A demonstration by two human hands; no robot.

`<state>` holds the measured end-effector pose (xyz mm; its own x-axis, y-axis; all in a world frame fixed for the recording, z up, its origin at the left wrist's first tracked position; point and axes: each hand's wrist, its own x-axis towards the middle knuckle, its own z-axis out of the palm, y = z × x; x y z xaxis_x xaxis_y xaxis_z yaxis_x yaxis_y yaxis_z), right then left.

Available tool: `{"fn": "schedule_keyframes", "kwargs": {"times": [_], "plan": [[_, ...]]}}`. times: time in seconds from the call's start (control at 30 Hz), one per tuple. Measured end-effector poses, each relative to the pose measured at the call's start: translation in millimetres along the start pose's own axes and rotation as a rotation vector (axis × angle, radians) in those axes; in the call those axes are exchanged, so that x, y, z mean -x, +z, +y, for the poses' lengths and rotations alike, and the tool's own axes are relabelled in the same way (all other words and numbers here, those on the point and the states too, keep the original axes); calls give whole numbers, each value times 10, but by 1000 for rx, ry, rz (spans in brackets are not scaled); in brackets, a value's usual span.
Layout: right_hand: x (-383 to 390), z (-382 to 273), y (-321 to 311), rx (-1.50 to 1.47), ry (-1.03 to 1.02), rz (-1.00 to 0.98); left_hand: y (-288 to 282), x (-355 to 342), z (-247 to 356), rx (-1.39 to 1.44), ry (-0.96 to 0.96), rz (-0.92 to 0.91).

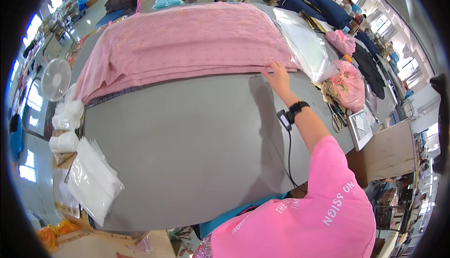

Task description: The person repeatedly folds pink towels on a table and places each folded towel into a clear plastic bag. The person handles the towels and bags by hand, repeating the same folding and packaging steps throughout the clip.

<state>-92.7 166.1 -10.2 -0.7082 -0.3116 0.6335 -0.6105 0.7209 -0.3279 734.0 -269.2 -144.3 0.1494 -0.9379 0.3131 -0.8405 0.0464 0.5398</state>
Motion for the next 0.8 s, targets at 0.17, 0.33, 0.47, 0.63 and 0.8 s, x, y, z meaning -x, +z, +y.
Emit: {"fn": "schedule_keyframes", "kwargs": {"times": [0.17, 0.33, 0.47, 0.63, 0.8], "plan": [[-280, 690, 184, 34, 43, -74, -322, -312, 1972, 453, 193, -37], [-302, 828, -63, -570, 264, -69, 702, 368, 4202, 721, 435, -663], [50, 301, -979, -534, -50, -35, 1484, 1383, 5499, 1258, 308, -1540], [933, -587, -2189, -638, -278, -660, 1667, 1736, 5825, 1696, -447, -1571], [1281, -1287, -2193, -1426, -377, -1414, 1064, 1361, 5036, 1421, -476, -1317]]}}
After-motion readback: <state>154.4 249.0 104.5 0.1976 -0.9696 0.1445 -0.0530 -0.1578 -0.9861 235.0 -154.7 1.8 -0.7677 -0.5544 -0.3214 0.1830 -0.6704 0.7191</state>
